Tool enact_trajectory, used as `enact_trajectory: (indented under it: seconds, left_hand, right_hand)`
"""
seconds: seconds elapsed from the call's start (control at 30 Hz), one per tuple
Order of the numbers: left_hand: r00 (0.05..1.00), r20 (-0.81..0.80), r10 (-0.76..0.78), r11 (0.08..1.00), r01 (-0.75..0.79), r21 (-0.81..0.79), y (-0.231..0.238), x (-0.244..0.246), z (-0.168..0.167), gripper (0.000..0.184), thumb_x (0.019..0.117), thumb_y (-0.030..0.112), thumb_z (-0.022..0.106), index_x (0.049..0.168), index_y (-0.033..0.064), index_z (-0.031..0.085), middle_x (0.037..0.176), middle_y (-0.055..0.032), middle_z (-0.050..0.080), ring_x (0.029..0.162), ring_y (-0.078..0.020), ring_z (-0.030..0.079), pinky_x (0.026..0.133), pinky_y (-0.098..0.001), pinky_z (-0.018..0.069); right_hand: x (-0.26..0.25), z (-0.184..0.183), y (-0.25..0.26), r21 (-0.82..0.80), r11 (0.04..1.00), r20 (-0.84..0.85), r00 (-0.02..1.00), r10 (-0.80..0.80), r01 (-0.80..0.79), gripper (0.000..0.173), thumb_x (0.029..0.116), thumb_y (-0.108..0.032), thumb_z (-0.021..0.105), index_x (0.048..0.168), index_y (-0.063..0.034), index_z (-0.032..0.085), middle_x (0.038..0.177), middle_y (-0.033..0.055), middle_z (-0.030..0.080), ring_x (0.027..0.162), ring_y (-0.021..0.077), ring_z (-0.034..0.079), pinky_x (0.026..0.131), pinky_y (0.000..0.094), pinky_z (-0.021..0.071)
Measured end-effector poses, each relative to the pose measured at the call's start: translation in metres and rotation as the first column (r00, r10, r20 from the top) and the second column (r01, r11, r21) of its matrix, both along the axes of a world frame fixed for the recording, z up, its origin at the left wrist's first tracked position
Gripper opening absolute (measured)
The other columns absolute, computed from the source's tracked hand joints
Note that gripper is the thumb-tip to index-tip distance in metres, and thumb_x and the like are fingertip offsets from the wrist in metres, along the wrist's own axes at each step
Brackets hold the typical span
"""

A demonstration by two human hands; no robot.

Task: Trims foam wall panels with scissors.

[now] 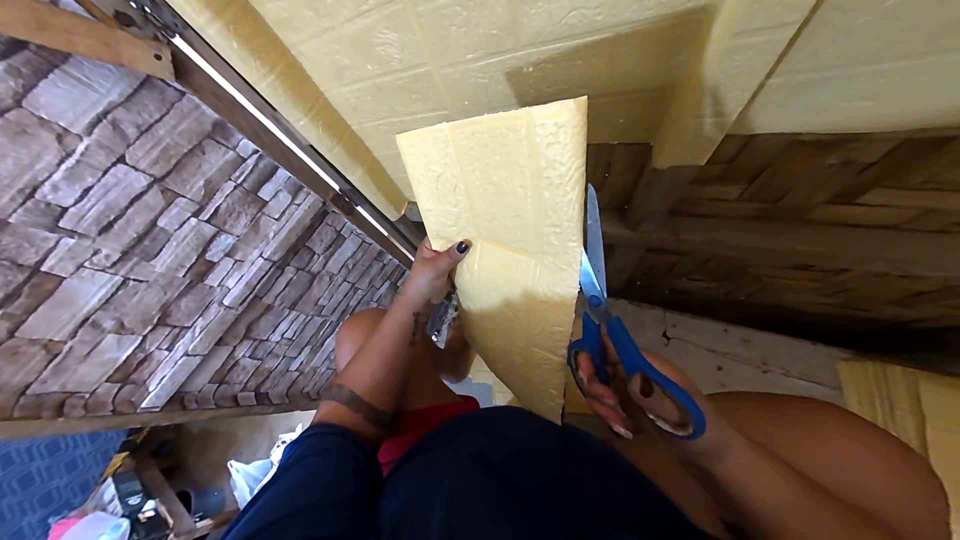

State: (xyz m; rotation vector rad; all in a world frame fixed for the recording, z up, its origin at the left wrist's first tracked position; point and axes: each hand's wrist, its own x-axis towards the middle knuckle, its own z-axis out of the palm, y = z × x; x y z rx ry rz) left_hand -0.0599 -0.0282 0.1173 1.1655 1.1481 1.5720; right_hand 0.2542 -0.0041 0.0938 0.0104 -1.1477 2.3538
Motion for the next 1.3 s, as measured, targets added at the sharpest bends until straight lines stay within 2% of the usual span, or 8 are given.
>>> enact_trajectory:
  seconds: [0.23, 0.4, 0.67, 0.83, 0.97, 1.1, 1.2, 1.3]
  left_hand:
    - [1.0, 0.027, -0.005, 1.0, 0.005, -0.022, 0.002, 0.005, 0.001, 0.024, 0.0908, 0.03, 0.078, 0.112, 0.0257, 0.069, 0.096, 0.0054, 0.075, 0.082, -0.0037, 0.072, 0.072, -0.0234, 0.0607]
    - [0.999, 0.047, 0.005, 0.999, -0.003, -0.032, 0.001, 0.007, 0.001, 0.022, 0.0916, 0.028, 0.077, 0.112, 0.0255, 0.069, 0.095, 0.0054, 0.075, 0.082, -0.0036, 0.072, 0.072, -0.0232, 0.0606]
    - [0.998, 0.049, 0.026, 0.999, -0.024, -0.034, 0.002, 0.006, 0.003, 0.024, 0.0908, 0.026, 0.078, 0.112, 0.0242, 0.068, 0.096, 0.005, 0.075, 0.083, -0.0046, 0.072, 0.075, -0.025, 0.061]
    - [1.0, 0.018, -0.002, 1.0, 0.002, -0.026, 0.0, 0.002, 0.003, 0.023, 0.0927, 0.029, 0.076, 0.114, 0.0258, 0.067, 0.096, 0.0054, 0.075, 0.082, -0.004, 0.071, 0.073, -0.024, 0.0606]
    - [1.0, 0.009, 0.008, 1.0, -0.008, -0.016, 0.0, 0.001, 0.003, 0.023, 0.0919, 0.03, 0.077, 0.113, 0.0257, 0.068, 0.096, 0.0054, 0.075, 0.081, -0.0036, 0.071, 0.072, -0.0237, 0.0606]
    - [1.0, 0.001, 0.02, 0.999, -0.02, -0.034, -0.002, -0.003, 0.002, 0.024, 0.0925, 0.028, 0.076, 0.114, 0.0249, 0.068, 0.096, 0.0046, 0.074, 0.081, -0.0044, 0.071, 0.072, -0.0242, 0.0605]
    - [1.0, 0.007, 0.024, 0.999, -0.024, -0.039, 0.001, -0.005, 0.002, 0.022, 0.0931, 0.025, 0.075, 0.113, 0.0238, 0.068, 0.096, 0.0044, 0.075, 0.082, -0.0047, 0.072, 0.073, -0.0246, 0.0611]
    - [1.0, 0.007, 0.0, 1.0, 0.0, -0.018, 0.005, -0.01, 0.002, 0.02, 0.0929, 0.024, 0.075, 0.112, 0.0232, 0.068, 0.095, 0.0042, 0.076, 0.081, -0.0048, 0.072, 0.072, -0.0249, 0.0613]
  right_hand:
    - [0.0, 0.007, -0.004, 0.021, 0.996, 0.057, 0.995, -0.083, 0.081, 0.033, 0.0923, -0.046, 0.071, 0.105, -0.0155, 0.068, 0.075, -0.0101, 0.062, 0.056, -0.0039, 0.056, 0.049, 0.0119, 0.0477]
    - [-0.001, 0.01, -0.006, 0.032, 0.991, 0.08, 0.989, -0.128, 0.126, 0.028, 0.0919, -0.042, 0.073, 0.102, -0.0154, 0.069, 0.073, -0.0099, 0.062, 0.054, -0.0042, 0.056, 0.047, 0.0115, 0.0477]
    - [-0.001, 0.011, -0.004, 0.082, 0.986, 0.15, 0.976, -0.156, 0.145, 0.024, 0.0911, -0.041, 0.074, 0.099, -0.0182, 0.07, 0.07, -0.011, 0.062, 0.053, -0.0039, 0.056, 0.046, 0.0128, 0.0488]
    - [0.0, 0.013, -0.004, 0.092, 0.98, 0.226, 0.955, -0.191, 0.174, 0.026, 0.0883, -0.043, 0.076, 0.096, -0.019, 0.071, 0.067, -0.011, 0.061, 0.05, -0.0027, 0.056, 0.045, 0.0142, 0.0495]
    - [0.001, 0.013, -0.001, 0.06, 0.992, 0.199, 0.973, -0.12, 0.111, 0.03, 0.0877, -0.045, 0.076, 0.1, -0.0176, 0.071, 0.071, -0.0081, 0.065, 0.055, 0.0006, 0.061, 0.049, 0.0166, 0.0533]
    - [0.002, 0.003, 0.008, 0.071, 0.997, 0.05, 0.998, 0.024, -0.027, 0.048, 0.092, -0.055, 0.068, 0.114, -0.0125, 0.065, 0.085, -0.0029, 0.066, 0.07, 0.0062, 0.065, 0.061, 0.0202, 0.057]
    - [0.002, -0.003, 0.012, 0.122, 0.988, 0.003, 0.995, 0.1, -0.1, 0.055, 0.0917, -0.062, 0.064, 0.12, -0.015, 0.062, 0.091, -0.0037, 0.064, 0.077, 0.0063, 0.065, 0.068, 0.0201, 0.0564]
    - [0.002, -0.005, 0.015, 0.124, 0.981, -0.001, 0.988, 0.152, -0.15, 0.056, 0.0914, -0.062, 0.064, 0.122, -0.0154, 0.062, 0.092, -0.0034, 0.065, 0.08, 0.007, 0.066, 0.069, 0.0205, 0.0568]
